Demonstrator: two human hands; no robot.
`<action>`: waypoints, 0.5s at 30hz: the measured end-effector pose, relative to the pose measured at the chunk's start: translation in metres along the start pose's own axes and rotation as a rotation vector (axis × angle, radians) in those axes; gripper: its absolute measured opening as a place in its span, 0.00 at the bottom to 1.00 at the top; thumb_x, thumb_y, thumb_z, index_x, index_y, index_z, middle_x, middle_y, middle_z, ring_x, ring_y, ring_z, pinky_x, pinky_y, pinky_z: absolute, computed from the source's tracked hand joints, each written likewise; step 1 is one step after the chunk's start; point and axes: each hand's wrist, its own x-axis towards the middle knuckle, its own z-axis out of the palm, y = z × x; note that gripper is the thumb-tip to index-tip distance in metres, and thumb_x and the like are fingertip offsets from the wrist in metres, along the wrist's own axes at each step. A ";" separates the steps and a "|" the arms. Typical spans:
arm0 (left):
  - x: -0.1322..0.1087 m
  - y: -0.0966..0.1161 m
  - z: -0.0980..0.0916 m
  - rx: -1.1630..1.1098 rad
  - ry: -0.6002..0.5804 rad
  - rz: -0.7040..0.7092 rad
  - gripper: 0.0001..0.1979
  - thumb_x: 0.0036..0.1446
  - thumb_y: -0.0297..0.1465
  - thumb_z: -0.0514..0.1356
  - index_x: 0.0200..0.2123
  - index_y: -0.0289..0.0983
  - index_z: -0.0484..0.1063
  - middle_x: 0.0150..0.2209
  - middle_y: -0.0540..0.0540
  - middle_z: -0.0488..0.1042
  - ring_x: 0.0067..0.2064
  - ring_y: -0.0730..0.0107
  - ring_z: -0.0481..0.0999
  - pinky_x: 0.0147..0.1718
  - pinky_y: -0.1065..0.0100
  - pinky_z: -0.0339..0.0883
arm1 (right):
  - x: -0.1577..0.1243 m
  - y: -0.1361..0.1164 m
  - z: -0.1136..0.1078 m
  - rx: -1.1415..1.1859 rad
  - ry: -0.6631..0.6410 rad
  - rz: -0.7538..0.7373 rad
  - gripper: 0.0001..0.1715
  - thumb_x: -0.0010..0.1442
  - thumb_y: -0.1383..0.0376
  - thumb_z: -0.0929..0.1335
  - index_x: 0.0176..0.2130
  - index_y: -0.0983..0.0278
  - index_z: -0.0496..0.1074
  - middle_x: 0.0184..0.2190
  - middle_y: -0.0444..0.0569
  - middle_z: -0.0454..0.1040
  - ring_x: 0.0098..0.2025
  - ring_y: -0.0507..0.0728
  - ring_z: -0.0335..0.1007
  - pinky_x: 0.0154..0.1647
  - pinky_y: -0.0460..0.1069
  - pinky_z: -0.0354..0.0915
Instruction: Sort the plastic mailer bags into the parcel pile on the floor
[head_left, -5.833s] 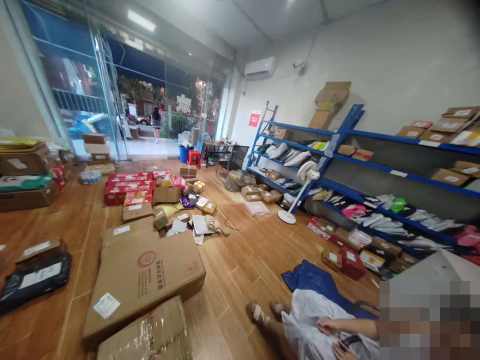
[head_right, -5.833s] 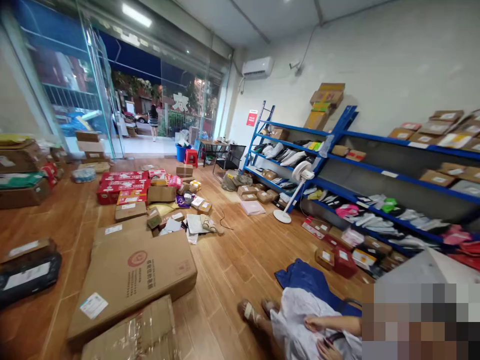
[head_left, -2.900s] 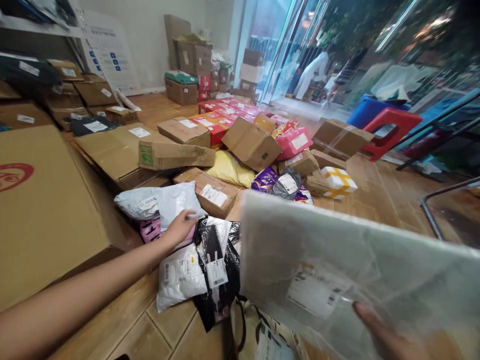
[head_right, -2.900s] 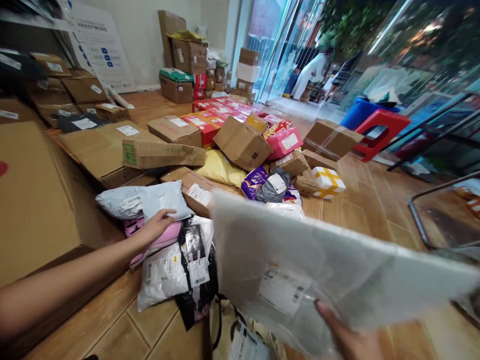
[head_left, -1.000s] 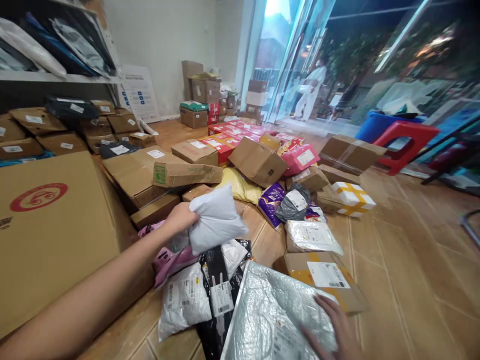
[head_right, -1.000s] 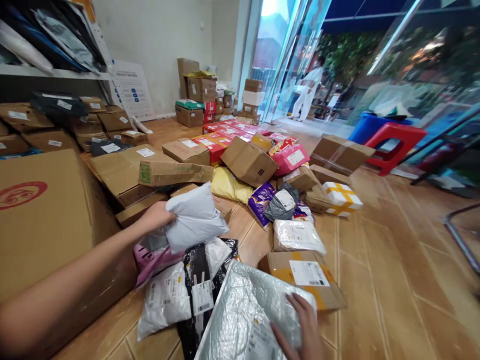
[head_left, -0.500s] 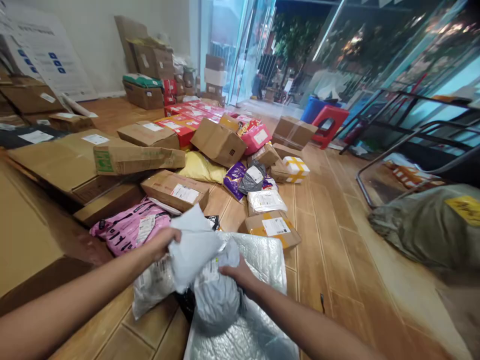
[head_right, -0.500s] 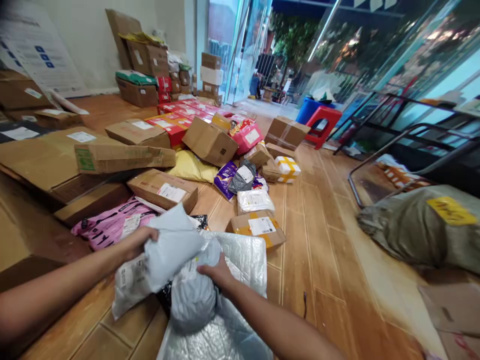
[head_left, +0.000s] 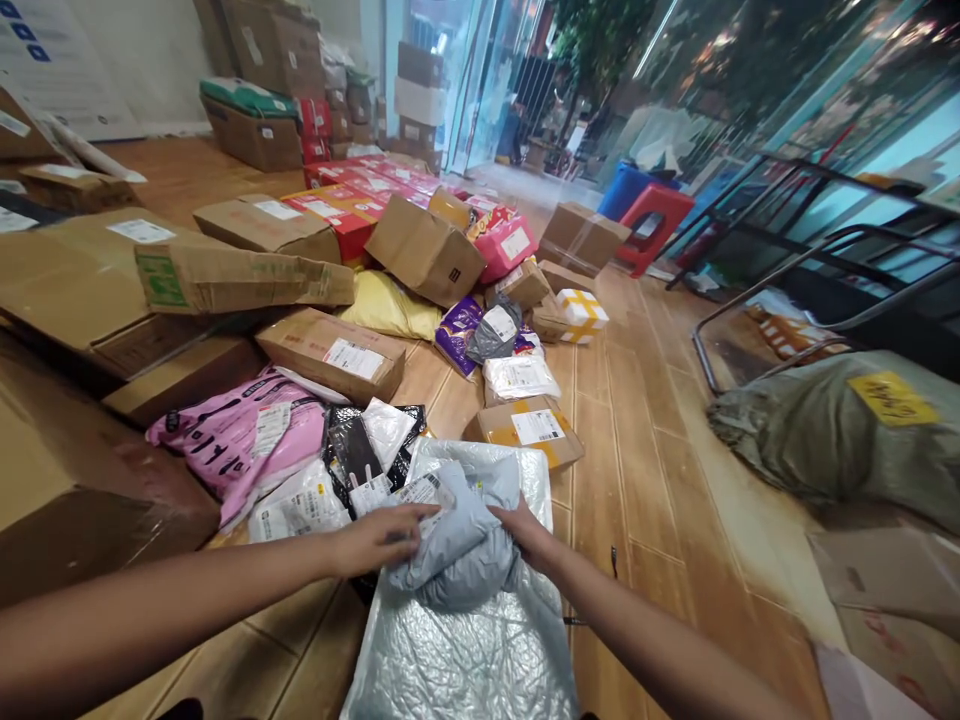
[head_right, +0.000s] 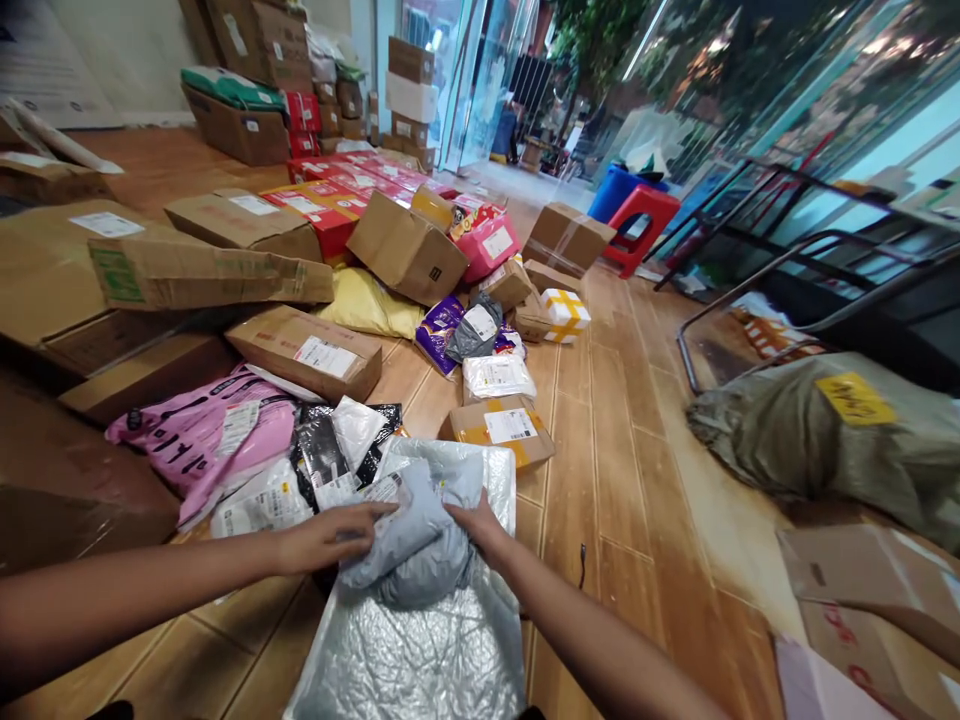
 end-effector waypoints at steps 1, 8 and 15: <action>0.004 -0.004 0.000 -0.027 0.106 -0.066 0.11 0.57 0.38 0.55 0.39 0.38 0.67 0.60 0.37 0.64 0.62 0.60 0.62 0.60 0.59 0.55 | -0.001 0.000 -0.002 -0.020 -0.010 0.006 0.52 0.38 0.59 0.76 0.58 0.64 0.54 0.52 0.58 0.71 0.52 0.65 0.70 0.54 0.58 0.66; 0.015 -0.002 0.011 0.220 0.198 -0.764 0.59 0.31 0.33 0.70 0.65 0.31 0.43 0.59 0.30 0.55 0.62 0.44 0.57 0.59 0.57 0.55 | -0.013 -0.061 -0.054 -0.519 0.224 -0.237 0.47 0.27 0.64 0.75 0.49 0.66 0.63 0.48 0.58 0.71 0.53 0.70 0.65 0.58 0.64 0.58; 0.029 0.008 0.023 0.344 0.196 -0.779 0.45 0.47 0.28 0.61 0.67 0.42 0.44 0.52 0.34 0.63 0.54 0.44 0.68 0.50 0.54 0.63 | -0.033 -0.132 -0.069 -0.354 -0.317 -0.038 0.42 0.32 0.59 0.76 0.49 0.64 0.67 0.44 0.55 0.75 0.47 0.69 0.70 0.48 0.61 0.66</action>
